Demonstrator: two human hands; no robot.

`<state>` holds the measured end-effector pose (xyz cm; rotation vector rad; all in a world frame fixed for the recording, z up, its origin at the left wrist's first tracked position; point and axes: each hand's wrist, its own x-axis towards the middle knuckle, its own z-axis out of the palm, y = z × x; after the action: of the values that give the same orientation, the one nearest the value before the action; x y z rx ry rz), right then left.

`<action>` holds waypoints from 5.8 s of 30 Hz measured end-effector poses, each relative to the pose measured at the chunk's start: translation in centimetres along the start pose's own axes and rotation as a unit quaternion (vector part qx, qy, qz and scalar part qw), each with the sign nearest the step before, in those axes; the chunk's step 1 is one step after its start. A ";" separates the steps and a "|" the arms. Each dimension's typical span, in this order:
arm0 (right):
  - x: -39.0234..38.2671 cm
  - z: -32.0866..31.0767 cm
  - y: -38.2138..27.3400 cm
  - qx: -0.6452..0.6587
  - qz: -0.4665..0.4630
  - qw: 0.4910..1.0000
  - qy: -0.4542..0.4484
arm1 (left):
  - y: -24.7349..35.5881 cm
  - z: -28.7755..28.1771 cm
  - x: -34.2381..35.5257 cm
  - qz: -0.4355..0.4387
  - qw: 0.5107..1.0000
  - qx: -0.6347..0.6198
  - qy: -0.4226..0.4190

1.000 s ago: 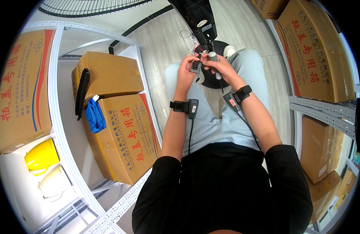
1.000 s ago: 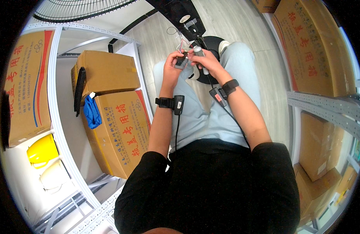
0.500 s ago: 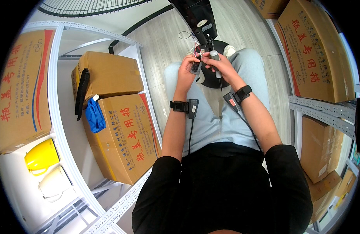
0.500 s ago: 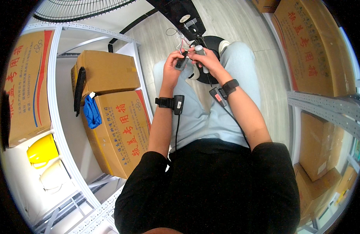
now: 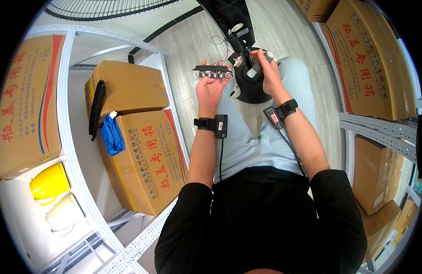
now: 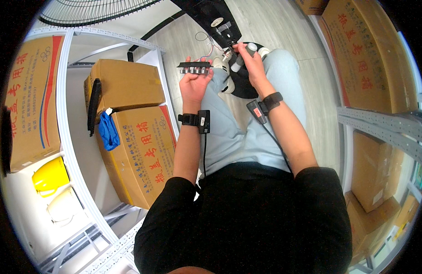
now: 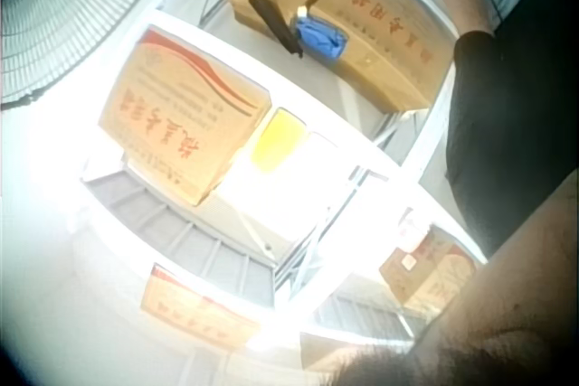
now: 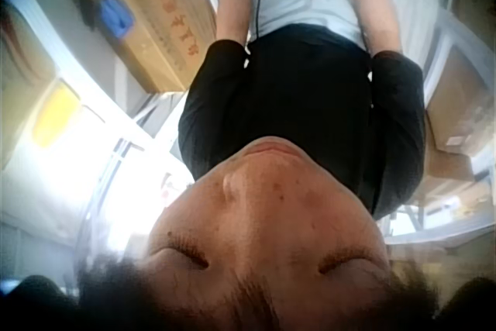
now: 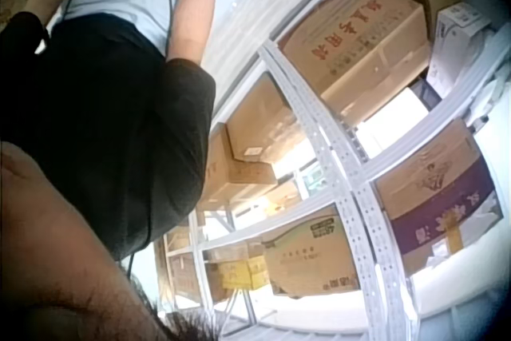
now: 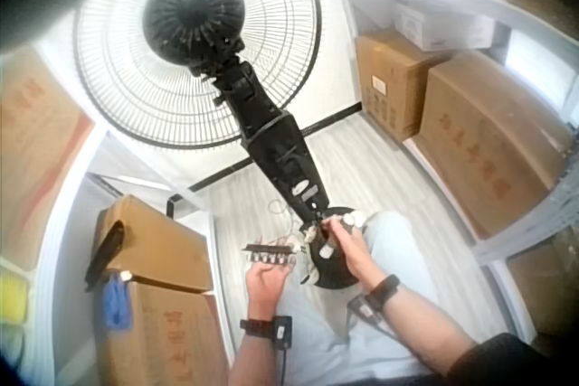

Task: The person sits on the floor and uses a screwdriver to disassemble and reassemble the base of a standing fan. They remove the cover, unscrew internal components, separate the motor housing, and then reattach the parts and cover.

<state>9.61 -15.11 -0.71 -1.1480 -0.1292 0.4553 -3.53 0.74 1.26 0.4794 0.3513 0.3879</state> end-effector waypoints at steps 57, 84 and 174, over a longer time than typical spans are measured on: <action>-4.6 0.2 -5.1 -0.202 -0.254 0.921 -0.216 | 2.5 -3.2 5.6 0.090 0.986 -0.102 0.094; -3.0 -1.1 -3.2 0.056 0.009 0.985 -0.165 | 2.2 -3.6 5.2 0.057 0.984 -0.155 0.060; -2.8 -3.8 -3.5 0.176 0.199 0.931 -0.250 | 2.1 -2.8 5.4 0.042 0.994 0.023 0.099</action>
<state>9.33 -20.62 1.29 -0.6794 -0.2477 1.0857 -0.58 5.91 -1.26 0.5029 0.5348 0.5126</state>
